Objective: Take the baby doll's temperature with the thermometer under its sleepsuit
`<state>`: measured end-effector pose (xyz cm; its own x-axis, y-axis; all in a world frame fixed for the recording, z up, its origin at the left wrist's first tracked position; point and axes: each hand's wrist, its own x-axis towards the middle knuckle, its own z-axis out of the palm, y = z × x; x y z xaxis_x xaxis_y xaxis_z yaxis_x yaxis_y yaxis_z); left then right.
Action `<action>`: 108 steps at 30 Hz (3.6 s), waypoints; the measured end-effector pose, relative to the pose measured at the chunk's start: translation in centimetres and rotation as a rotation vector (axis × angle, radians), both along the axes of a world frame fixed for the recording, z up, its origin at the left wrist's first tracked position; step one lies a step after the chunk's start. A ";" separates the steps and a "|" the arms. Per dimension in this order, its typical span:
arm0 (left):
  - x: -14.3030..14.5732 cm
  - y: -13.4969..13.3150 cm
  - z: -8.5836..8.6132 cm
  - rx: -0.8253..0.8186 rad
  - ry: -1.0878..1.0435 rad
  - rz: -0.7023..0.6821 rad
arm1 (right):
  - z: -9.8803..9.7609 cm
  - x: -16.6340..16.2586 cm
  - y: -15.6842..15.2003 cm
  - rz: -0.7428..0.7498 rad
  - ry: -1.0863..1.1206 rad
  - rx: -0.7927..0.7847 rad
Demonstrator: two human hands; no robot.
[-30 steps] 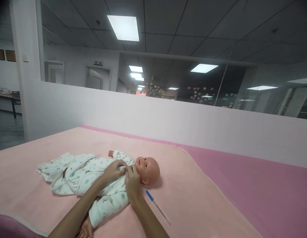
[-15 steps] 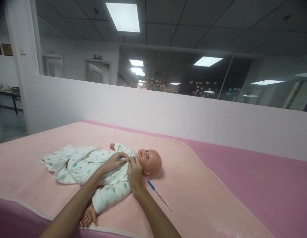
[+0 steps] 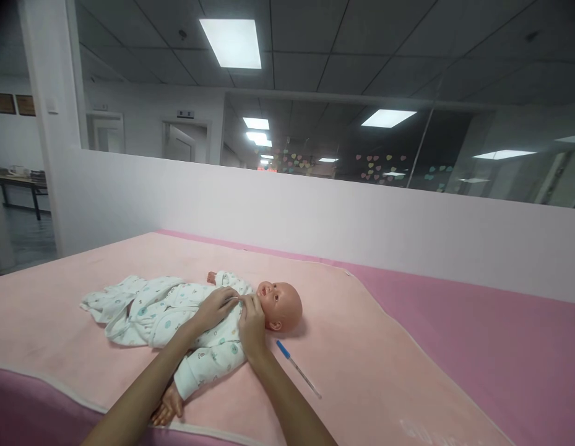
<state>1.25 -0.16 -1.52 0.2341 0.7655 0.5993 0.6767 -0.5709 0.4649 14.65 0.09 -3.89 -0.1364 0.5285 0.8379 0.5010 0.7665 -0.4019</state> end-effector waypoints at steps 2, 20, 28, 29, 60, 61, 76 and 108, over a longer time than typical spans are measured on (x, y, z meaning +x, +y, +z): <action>0.0 0.0 0.0 -0.006 0.028 0.007 | -0.1 0.0 0.1 0.002 0.003 -0.004; -2.2 -2.3 0.2 0.212 -0.152 0.295 | -0.6 0.1 0.6 -0.083 -0.099 0.034; -2.9 -3.5 -0.4 0.210 0.064 0.197 | 1.6 -1.5 -0.4 -0.109 -0.315 0.109; -2.8 -3.4 -0.4 0.210 0.072 0.205 | 1.8 -2.0 -0.3 -0.096 -0.343 0.099; -2.4 -3.0 -0.7 0.180 0.126 0.329 | 1.2 -3.0 0.4 0.020 -0.107 -0.120; -2.4 -2.9 -0.8 0.181 0.134 0.332 | 1.2 -3.0 0.4 0.020 -0.108 -0.123; -2.2 -2.7 -0.5 0.162 0.298 0.387 | 1.0 -3.0 0.7 0.013 -0.117 -0.154; -3.7 -1.8 -1.3 0.009 -0.232 0.128 | 1.7 -2.9 -0.1 0.045 -0.045 -0.162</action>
